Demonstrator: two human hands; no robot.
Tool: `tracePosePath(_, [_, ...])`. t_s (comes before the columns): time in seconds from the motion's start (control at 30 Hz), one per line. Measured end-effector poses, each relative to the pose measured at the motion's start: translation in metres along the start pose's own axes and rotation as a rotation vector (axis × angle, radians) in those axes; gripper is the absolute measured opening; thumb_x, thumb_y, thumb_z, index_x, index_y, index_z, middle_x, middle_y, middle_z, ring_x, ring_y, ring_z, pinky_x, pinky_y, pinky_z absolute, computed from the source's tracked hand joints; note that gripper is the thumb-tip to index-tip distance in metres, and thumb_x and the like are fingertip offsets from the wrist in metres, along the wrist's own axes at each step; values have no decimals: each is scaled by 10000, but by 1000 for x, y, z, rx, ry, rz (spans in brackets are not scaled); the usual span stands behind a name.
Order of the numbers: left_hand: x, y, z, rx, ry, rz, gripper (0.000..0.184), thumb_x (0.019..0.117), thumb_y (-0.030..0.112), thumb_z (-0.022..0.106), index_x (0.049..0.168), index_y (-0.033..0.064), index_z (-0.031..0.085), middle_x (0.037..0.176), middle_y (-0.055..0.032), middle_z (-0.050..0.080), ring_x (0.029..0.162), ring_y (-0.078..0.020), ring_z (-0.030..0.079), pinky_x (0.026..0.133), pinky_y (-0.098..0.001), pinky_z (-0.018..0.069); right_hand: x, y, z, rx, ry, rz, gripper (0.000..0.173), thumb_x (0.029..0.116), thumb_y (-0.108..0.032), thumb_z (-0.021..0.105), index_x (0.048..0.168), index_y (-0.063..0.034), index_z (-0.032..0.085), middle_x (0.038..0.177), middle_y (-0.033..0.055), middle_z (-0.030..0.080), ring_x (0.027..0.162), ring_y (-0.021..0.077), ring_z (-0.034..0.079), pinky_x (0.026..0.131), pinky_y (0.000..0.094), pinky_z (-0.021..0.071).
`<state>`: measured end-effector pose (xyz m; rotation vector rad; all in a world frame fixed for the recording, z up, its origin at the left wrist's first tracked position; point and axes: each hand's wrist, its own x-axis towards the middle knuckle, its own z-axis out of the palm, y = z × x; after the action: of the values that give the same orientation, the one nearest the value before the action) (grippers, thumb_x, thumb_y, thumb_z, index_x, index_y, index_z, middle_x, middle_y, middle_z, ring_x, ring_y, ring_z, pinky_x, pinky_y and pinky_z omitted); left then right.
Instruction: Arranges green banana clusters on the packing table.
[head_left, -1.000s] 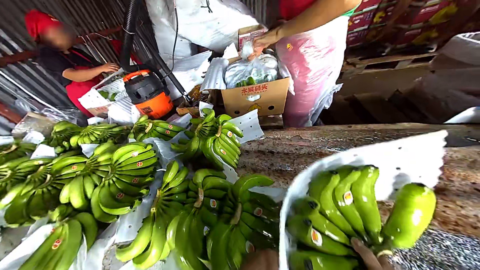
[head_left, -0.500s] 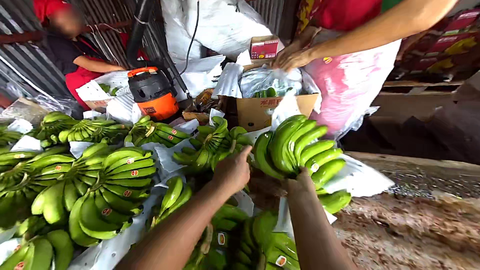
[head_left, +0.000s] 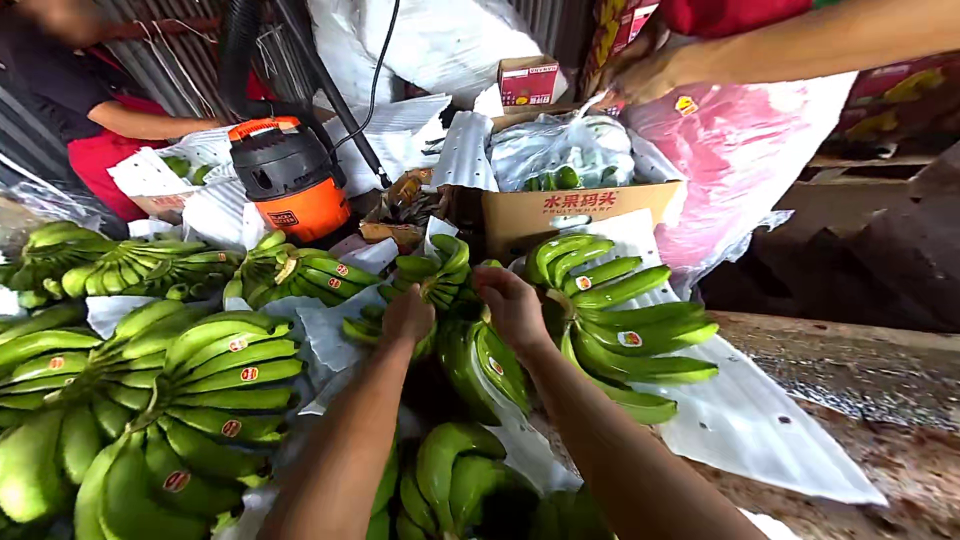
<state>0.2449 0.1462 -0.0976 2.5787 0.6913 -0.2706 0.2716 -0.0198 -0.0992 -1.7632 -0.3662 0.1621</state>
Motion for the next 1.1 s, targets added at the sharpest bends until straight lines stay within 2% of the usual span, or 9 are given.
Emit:
tracePosePath(0.13, [18,-14,-11,-69,3,30,413,1014,219,609,1386,41,597,1323,-235,633,1266,-401,590,1052,-608,451,43,-6,35,-499,-178,-119,469,946,-1,651,1407,-44,573,1415,233,554,1296,407,545,1056,568,455])
tracePosePath(0.27, [47,-57,-26,-235,4,154,380,946,146,714,1306,34,665,1214,-225,685,1133,-382,655,983,-606,498,81,12,49,-852,-244,-200,1118,727,-45,901,1626,-108,239,1659,273,184,1508,549,145,1065,779,293])
tracePosePath(0.33, [50,-82,-39,-366,-31,199,380,922,43,711,1301,35,678,1241,-180,697,1132,-301,669,989,-528,518,87,20,49,-930,-257,-151,1275,692,-174,956,1659,-233,127,1696,228,75,1506,581,78,945,884,280])
tracePosePath(0.4, [48,-102,-53,-472,-112,217,397,945,-9,670,1340,28,648,1254,-162,692,1074,-226,685,944,-429,550,93,24,49,-1024,-255,-167,1322,696,-266,957,1663,-237,56,1710,192,-7,1527,546,13,981,888,217])
tracePosePath(0.47, [49,-113,-60,-515,-165,218,398,959,-21,643,1354,22,629,1207,-165,699,983,-183,697,866,-361,573,92,31,50,-1103,-227,-413,1335,643,-307,979,1660,-174,124,1721,150,34,1553,483,10,1067,854,85])
tracePosePath(0.57, [54,-116,-66,-497,-203,232,418,962,-10,642,1378,14,603,1214,-160,693,976,-158,692,858,-323,568,90,38,48,-1144,-245,-842,1291,608,-410,977,1644,-286,218,1700,206,110,1539,503,100,1103,823,63])
tracePosePath(0.77, [47,-132,-65,-530,-236,290,432,947,-49,643,1373,22,615,1206,-131,710,980,-108,703,864,-261,570,93,34,56,-1206,-336,-824,1293,623,-553,930,1643,-383,153,1701,194,124,1533,520,92,1105,818,52])
tracePosePath(0.9, [36,-148,-54,-559,-217,300,469,938,-59,647,1395,28,595,1217,-135,699,997,-107,691,880,-266,562,97,27,57,-1182,-403,-1057,1267,606,-356,987,1627,-360,237,1517,291,420,1439,587,281,1130,803,89])
tracePosePath(1.1, [16,-163,-44,-578,-140,331,525,937,-43,665,1444,31,551,1396,-138,621,1218,-135,631,1043,-300,504,83,-14,73,-1266,-576,-1004,1330,568,-206,991,1639,-336,213,1512,324,371,1381,612,318,1165,735,149])
